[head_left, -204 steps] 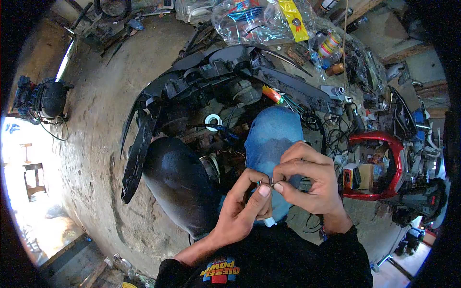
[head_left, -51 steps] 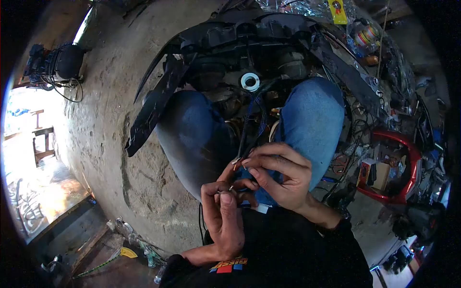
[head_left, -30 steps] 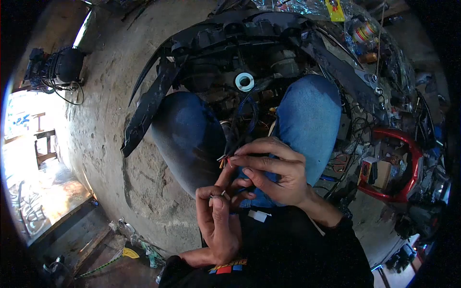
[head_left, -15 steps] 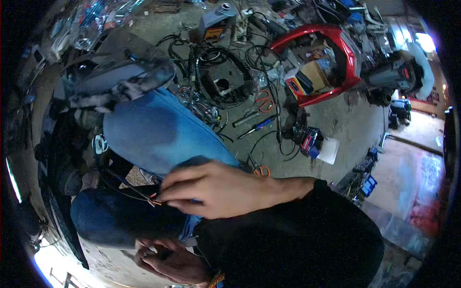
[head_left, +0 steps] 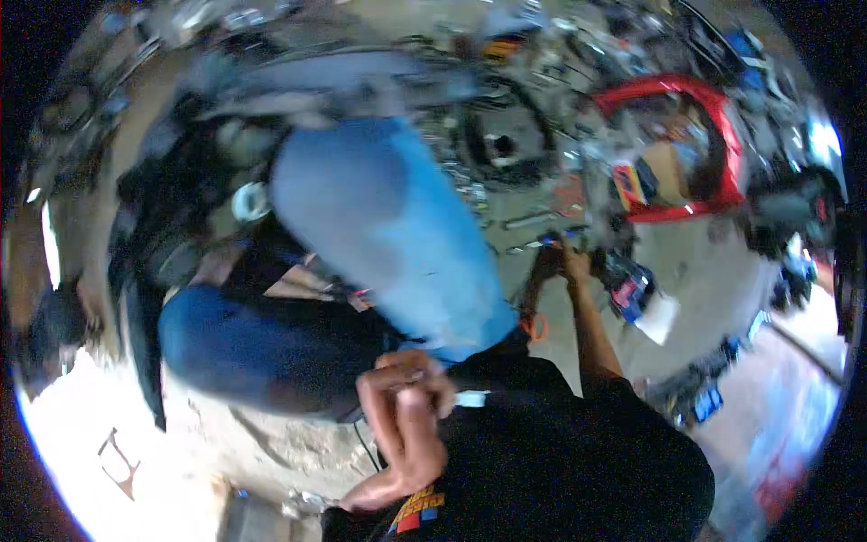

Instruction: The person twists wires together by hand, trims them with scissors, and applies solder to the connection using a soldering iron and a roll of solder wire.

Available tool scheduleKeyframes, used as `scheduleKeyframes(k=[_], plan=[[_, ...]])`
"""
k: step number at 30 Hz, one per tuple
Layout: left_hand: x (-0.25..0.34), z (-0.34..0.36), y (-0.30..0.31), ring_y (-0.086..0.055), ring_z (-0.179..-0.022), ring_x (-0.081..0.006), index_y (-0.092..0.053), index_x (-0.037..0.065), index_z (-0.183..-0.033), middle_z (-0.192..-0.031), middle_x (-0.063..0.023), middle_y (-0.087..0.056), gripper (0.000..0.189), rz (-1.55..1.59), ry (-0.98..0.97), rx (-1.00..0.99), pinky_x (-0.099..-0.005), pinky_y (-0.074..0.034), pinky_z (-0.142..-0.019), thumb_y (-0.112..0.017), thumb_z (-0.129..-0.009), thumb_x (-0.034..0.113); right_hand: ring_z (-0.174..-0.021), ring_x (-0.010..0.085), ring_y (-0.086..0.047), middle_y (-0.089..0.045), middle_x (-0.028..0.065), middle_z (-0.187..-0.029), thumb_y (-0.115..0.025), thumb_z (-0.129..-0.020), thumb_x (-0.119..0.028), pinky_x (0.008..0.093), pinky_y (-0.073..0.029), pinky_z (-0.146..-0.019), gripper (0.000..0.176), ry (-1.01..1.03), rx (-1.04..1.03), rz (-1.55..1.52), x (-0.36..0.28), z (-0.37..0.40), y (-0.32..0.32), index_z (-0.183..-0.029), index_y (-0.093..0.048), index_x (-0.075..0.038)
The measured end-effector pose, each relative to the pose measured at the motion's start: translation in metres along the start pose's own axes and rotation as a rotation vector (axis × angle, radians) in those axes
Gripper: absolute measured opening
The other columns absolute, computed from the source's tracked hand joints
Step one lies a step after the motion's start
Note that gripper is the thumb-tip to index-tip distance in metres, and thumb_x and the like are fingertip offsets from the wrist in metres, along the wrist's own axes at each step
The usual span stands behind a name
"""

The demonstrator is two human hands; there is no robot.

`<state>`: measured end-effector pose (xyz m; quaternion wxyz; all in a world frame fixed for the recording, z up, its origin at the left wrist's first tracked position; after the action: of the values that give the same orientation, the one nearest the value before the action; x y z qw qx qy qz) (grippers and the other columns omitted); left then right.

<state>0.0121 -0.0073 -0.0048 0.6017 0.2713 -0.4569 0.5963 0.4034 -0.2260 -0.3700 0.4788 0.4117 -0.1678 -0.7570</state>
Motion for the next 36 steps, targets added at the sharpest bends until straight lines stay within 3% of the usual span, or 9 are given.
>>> scheduleKeyframes(k=[4,5,8,10,12,17,21,28,36], plan=[[-0.009,-0.005,-0.008,-0.056,-0.064,-0.0185,-0.031,0.004,-0.112,-0.133,-0.0290,-0.044,0.016,0.127,-0.134,-0.178,-0.0242,-0.042,-0.047,-0.031,-0.108,0.020,-0.068,0.0163,-0.064,-0.070,0.0075,-0.082,-0.075,-0.087,-0.043,0.0343,-0.052,-0.060,0.048,0.386,-0.004,-0.099,0.103,-0.136,-0.033,-0.098,-0.073,0.003],[-0.014,-0.007,-0.007,-0.066,-0.075,-0.0266,-0.031,0.003,-0.112,-0.141,-0.0332,-0.039,0.020,0.177,-0.133,-0.190,-0.0246,-0.047,-0.048,-0.032,-0.109,0.022,-0.066,0.0165,-0.063,-0.069,0.0072,-0.081,-0.075,-0.088,-0.041,0.0343,-0.051,-0.059,0.044,0.345,-0.017,-0.013,0.095,-0.133,-0.026,-0.096,-0.073,0.002],[-0.011,-0.015,-0.013,-0.068,-0.083,-0.0314,-0.030,0.002,-0.112,-0.147,-0.0350,-0.034,0.022,0.288,-0.171,-0.084,-0.0255,-0.050,-0.049,-0.032,-0.109,0.024,-0.061,0.0191,-0.059,-0.066,0.0078,-0.075,-0.061,-0.095,-0.049,0.0378,-0.046,-0.056,0.049,0.502,0.040,-0.123,0.034,-0.075,-0.022,-0.101,-0.071,-0.001],[-0.008,-0.017,-0.010,-0.070,-0.096,-0.0328,-0.033,0.002,-0.107,-0.148,-0.0360,-0.033,0.017,0.390,-0.163,-0.045,-0.0270,-0.052,-0.053,-0.035,-0.108,0.019,-0.060,0.0192,-0.057,-0.064,0.0069,-0.073,-0.054,-0.098,-0.053,0.0381,-0.043,-0.055,0.053,0.387,0.045,-0.295,0.005,-0.050,-0.009,-0.099,-0.069,-0.002],[-0.006,-0.021,-0.007,-0.069,-0.097,-0.0334,-0.033,0.001,-0.108,-0.148,-0.0345,-0.034,0.017,0.419,-0.171,-0.029,-0.0280,-0.053,-0.054,-0.035,-0.108,0.018,-0.061,0.0170,-0.056,-0.061,0.0041,-0.075,-0.056,-0.097,-0.052,0.0352,-0.042,-0.056,0.052,-0.044,-0.011,-0.422,-0.001,-0.048,0.008,-0.088,-0.066,-0.002],[0.002,-0.021,0.005,-0.069,-0.094,-0.0372,-0.033,0.001,-0.112,-0.146,-0.0335,-0.035,0.020,0.315,-0.141,0.092,-0.0310,-0.055,-0.053,-0.031,-0.109,0.021,-0.054,0.0113,-0.035,-0.038,-0.0025,-0.068,-0.059,-0.097,-0.046,0.0283,-0.030,-0.051,0.034,0.040,-0.055,-0.832,-0.112,0.071,0.016,-0.105,-0.055,-0.014],[0.003,-0.017,0.015,-0.066,-0.106,-0.0408,-0.033,0.000,-0.112,-0.146,-0.0333,-0.035,0.016,0.364,-0.108,0.101,-0.0362,-0.060,-0.062,-0.033,-0.108,0.016,-0.055,0.0099,-0.034,-0.035,-0.0054,-0.067,-0.065,-0.094,-0.040,0.0283,-0.028,-0.050,0.034,0.080,-0.155,-0.916,-0.160,0.108,0.018,-0.083,-0.044,-0.017],[0.000,-0.014,0.006,-0.062,-0.112,-0.0498,-0.032,0.003,-0.115,-0.153,-0.0357,-0.027,0.021,0.406,-0.133,0.028,-0.0434,-0.064,-0.068,-0.033,-0.108,0.023,-0.054,0.0106,-0.036,-0.038,-0.0048,-0.066,-0.067,-0.094,-0.040,0.0284,-0.029,-0.049,0.035,0.075,-0.193,-0.988,-0.214,0.136,0.014,-0.080,-0.044,-0.017],[0.007,-0.014,0.013,-0.056,-0.121,-0.0505,-0.032,0.001,-0.112,-0.154,-0.0390,-0.019,0.018,0.296,-0.215,0.150,-0.0513,-0.063,-0.078,-0.031,-0.108,0.019,-0.051,0.0110,-0.035,-0.045,-0.0040,-0.067,-0.066,-0.095,-0.038,0.0273,-0.029,-0.049,0.032,0.163,-0.288,-1.025,-0.236,0.149,0.010,-0.083,-0.046,-0.016]])
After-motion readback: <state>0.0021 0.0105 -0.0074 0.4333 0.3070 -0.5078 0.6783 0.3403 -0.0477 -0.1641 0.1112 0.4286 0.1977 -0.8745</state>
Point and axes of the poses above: each hand's wrist, its own z-axis away from the middle knuckle, its own y-axis out of the back of the hand, x = y × z, the point moved 3 cm from there along -z, towards the middle knuckle
